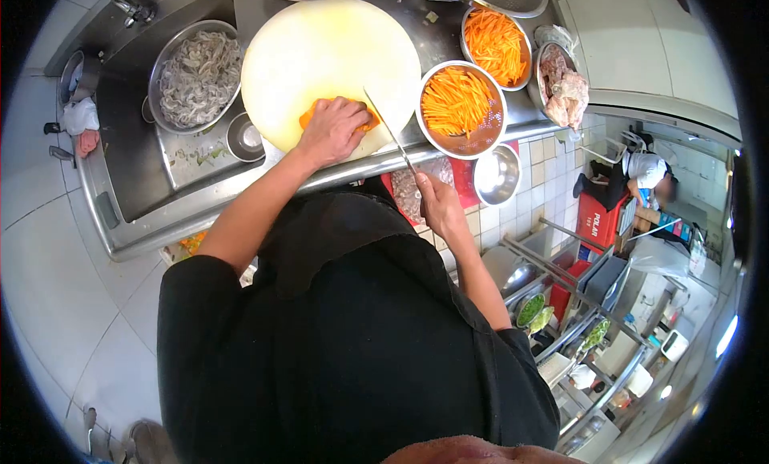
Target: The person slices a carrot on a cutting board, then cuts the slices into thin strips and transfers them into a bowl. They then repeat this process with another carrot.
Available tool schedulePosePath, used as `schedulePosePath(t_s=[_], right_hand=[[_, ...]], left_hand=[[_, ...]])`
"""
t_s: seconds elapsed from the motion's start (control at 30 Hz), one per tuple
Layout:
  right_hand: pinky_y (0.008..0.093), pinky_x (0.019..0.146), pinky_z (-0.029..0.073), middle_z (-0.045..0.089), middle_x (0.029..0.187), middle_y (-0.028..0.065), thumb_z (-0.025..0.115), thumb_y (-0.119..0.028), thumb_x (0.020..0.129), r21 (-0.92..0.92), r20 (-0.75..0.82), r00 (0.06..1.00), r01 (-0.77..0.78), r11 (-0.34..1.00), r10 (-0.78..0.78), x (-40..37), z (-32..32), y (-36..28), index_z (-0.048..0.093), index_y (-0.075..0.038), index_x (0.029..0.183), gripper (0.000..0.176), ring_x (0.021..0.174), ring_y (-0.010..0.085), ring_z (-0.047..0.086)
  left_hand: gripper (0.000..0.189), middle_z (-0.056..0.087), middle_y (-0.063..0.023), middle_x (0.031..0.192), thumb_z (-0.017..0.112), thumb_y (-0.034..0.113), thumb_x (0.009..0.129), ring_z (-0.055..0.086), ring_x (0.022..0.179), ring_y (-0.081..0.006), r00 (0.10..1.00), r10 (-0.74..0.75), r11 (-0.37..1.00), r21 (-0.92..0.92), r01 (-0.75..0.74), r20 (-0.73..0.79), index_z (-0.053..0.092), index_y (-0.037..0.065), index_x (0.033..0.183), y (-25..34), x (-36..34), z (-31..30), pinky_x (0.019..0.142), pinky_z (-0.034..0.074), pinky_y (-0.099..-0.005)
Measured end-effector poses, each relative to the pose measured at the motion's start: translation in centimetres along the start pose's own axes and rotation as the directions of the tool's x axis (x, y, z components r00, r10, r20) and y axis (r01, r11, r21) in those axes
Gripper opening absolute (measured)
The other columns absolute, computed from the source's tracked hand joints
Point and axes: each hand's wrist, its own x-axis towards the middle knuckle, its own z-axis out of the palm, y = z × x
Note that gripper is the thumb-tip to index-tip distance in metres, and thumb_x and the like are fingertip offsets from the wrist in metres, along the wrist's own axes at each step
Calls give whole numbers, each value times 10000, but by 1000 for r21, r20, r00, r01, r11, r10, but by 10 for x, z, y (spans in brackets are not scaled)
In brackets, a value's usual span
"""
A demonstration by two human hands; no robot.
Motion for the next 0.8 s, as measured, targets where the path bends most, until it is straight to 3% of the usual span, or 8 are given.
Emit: schedulePosePath(t_s=[0.03,0.17,0.37,0.5,0.6,0.63,0.73,0.8], right_hand=[[452,973,526,719,1162,303,503,-422,1114,6,2,1000,9,1000,-9,-4,-2,-3,688,-39,1330,477,1132,439,703],[449,949,538,729,1130,292,511,-423,1109,9,20,1000,-7,1000,7,-5,-2,1,688,-40,1328,475,1092,428,716],[487,862,520,685,932,318,469,-441,1114,-33,32,999,13,999,-12,27,11,-6,699,-11,1259,509,962,492,678],[481,895,526,708,1015,311,474,-449,1111,-24,43,997,61,998,-60,15,-2,-15,699,-23,1287,513,998,486,685],[485,933,524,711,1086,319,475,-450,1110,13,80,997,-20,1000,19,4,-4,-18,694,-30,1309,513,1066,496,676],[483,950,522,709,1109,323,475,-439,1111,-48,17,996,91,995,-90,15,6,-10,692,-31,1315,505,1089,496,671],[480,958,521,698,1148,329,479,-434,1110,-47,7,992,129,991,-129,33,12,-13,686,-31,1328,503,1120,483,670],[476,968,520,693,1164,333,482,-430,1109,-5,86,996,0,1000,1,27,3,-22,683,-22,1331,506,1150,478,664]], left_hand=[[222,648,-29,1088,693,215,894,598,1059,-248,1000,-9,1000,23,8,7,716,138,1101,0,0,2,892,397,-449],[265,648,-48,1149,702,205,882,585,1094,-263,998,-33,999,16,32,53,715,133,1136,-1,1,7,902,392,-446],[294,657,-56,1159,715,206,874,593,1104,-270,996,-59,998,-26,61,73,709,129,1158,1,-3,4,912,393,-446],[292,664,-57,1137,724,201,871,603,1101,-267,995,-65,997,-26,67,79,707,126,1152,-1,0,2,904,395,-451],[261,665,-26,1092,718,202,873,612,1069,-235,1000,-28,999,-23,27,-8,710,131,1124,-1,-2,5,884,402,-436],[257,666,-38,1110,716,206,877,612,1082,-248,999,-40,999,-32,40,5,708,126,1121,1,-3,5,896,403,-441],[251,668,-63,1146,716,211,882,613,1106,-275,998,-60,997,-51,60,19,703,116,1113,2,-1,3,922,407,-450],[251,669,-65,1144,723,203,877,616,1101,-278,998,-53,996,-66,55,24,700,113,1110,-1,-2,3,926,409,-450]])
